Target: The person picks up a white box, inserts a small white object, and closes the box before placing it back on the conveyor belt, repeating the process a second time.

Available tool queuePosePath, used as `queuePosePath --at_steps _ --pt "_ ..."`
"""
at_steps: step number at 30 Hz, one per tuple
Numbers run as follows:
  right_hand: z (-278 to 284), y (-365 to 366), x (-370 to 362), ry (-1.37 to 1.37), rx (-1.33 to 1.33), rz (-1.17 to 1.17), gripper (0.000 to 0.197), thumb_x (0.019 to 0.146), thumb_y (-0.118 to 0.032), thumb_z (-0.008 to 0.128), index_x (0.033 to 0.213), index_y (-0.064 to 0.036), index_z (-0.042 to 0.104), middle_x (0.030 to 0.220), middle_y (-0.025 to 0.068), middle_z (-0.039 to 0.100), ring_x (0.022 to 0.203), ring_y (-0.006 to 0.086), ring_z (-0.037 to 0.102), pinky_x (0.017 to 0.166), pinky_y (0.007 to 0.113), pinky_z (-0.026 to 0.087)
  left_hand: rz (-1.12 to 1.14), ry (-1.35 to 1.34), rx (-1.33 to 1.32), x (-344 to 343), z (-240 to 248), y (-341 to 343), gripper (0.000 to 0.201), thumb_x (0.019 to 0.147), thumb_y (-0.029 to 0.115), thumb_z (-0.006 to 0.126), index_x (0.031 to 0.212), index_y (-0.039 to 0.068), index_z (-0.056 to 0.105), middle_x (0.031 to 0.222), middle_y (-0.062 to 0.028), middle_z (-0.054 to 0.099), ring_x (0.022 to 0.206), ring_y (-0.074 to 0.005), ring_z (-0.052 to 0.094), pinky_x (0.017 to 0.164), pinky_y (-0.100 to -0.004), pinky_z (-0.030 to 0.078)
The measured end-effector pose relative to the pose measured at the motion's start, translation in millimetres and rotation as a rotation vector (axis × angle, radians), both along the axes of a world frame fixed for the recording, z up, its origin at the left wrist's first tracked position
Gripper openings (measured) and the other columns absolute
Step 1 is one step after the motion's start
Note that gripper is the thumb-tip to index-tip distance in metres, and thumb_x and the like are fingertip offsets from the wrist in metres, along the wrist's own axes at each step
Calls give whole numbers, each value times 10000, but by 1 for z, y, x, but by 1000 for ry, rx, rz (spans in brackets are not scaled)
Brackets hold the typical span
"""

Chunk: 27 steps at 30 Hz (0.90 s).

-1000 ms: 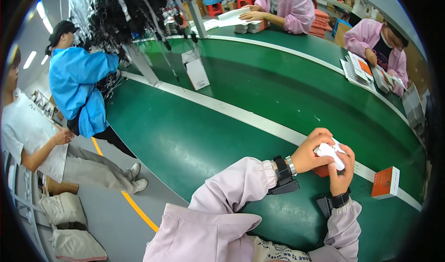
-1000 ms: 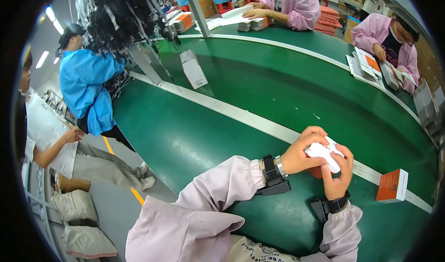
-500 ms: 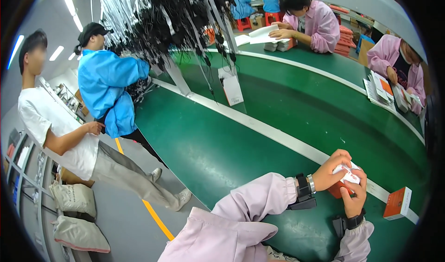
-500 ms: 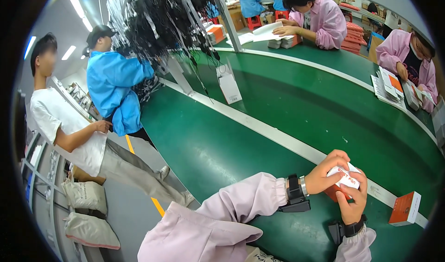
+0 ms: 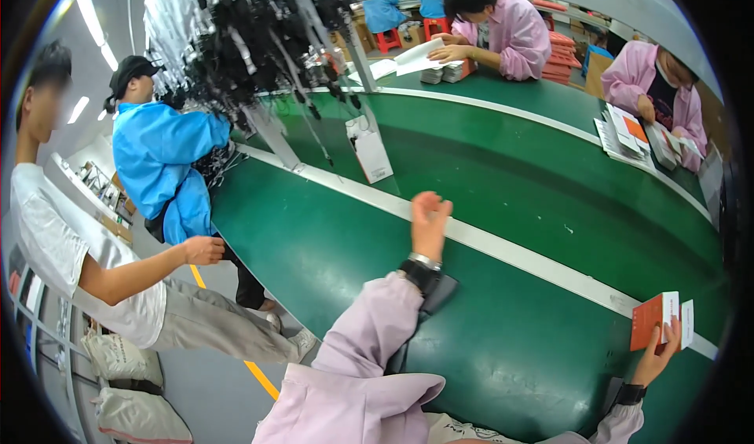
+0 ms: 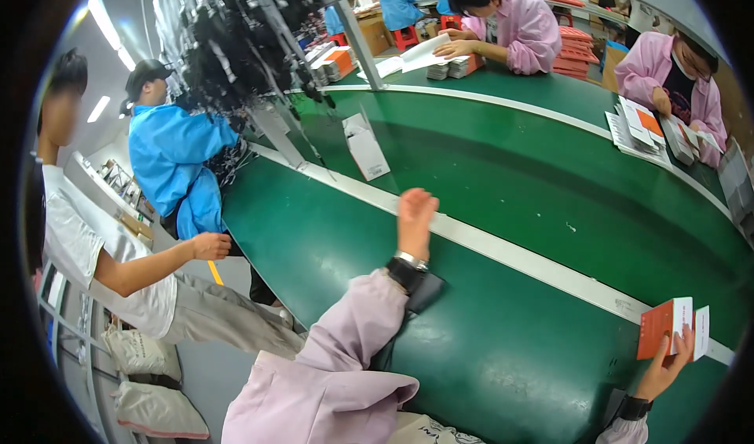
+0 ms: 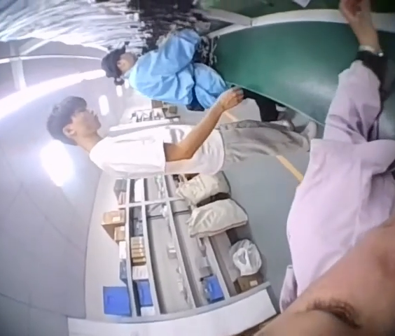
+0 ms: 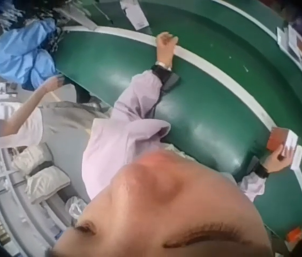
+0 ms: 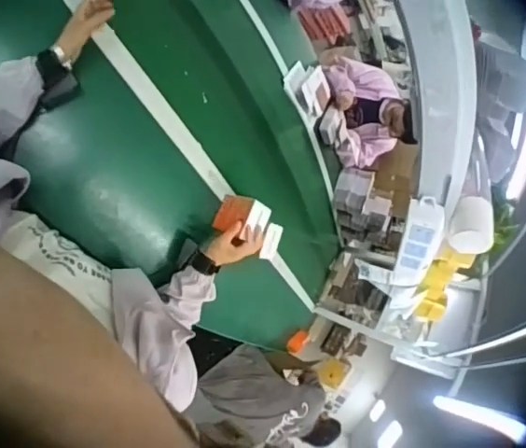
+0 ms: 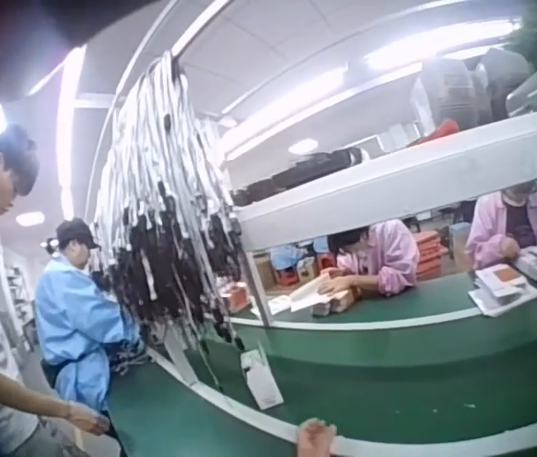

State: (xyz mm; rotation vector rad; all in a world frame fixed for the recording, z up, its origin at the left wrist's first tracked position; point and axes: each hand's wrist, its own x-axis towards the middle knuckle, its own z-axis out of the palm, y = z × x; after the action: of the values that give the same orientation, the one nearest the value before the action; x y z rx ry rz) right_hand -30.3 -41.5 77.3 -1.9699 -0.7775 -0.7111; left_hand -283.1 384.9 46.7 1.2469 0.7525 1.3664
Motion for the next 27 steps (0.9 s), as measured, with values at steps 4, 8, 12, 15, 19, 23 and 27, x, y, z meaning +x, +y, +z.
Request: queuePosePath --at_steps 4,8,12,15,19,23,27 --pt "18 -7 -14 -167 -125 -243 202 805 -39 488 1003 -7 461 1188 146 405 1125 250 355 939 334 257 328 16 22 -26 5 48 567 663 117 670 1111 46 331 1071 -94 394 982 -184 397 823 -303 353" --pt "33 15 -42 -270 141 -121 182 802 -36 490 977 2 463 1122 128 448 1074 228 392 905 316 295 506 95 32 -48 -13 107 738 634 153 704 1197 22 245 1168 -121 335 1074 -212 342 882 -315 311" --pt "12 20 -62 30 164 158 158 795 -24 490 945 15 459 1005 106 477 951 201 446 828 292 353 516 224 41 -59 -22 153 903 605 183 732 1258 -1 136 1243 -144 264 1140 -231 285 920 -316 278" --pt "13 46 -70 105 -9 273 116 788 -16 485 901 5 465 862 82 471 807 170 457 735 267 374 280 141 26 -51 -6 157 991 564 252 754 1260 -38 111 1259 -169 259 1175 -260 246 930 -314 270" --pt "-11 66 -59 515 76 373 63 785 -24 482 846 -11 471 740 47 470 681 124 457 656 224 377 188 161 125 -67 -18 192 987 554 259 758 1256 -40 134 1253 -168 256 1158 -243 264 924 -306 281" --pt "-25 76 -48 751 260 384 26 803 -66 475 802 -40 477 699 14 467 626 85 437 599 197 356 153 256 121 -65 -18 197 1002 523 269 771 1255 -33 157 1226 -168 260 1114 -247 312 914 -302 292" --pt "-22 91 -54 782 246 406 50 802 -80 481 777 -36 481 677 6 468 620 81 443 585 194 365 259 428 167 -68 -14 196 989 487 253 785 1234 -29 202 1158 -151 290 1031 -247 372 891 -290 308"
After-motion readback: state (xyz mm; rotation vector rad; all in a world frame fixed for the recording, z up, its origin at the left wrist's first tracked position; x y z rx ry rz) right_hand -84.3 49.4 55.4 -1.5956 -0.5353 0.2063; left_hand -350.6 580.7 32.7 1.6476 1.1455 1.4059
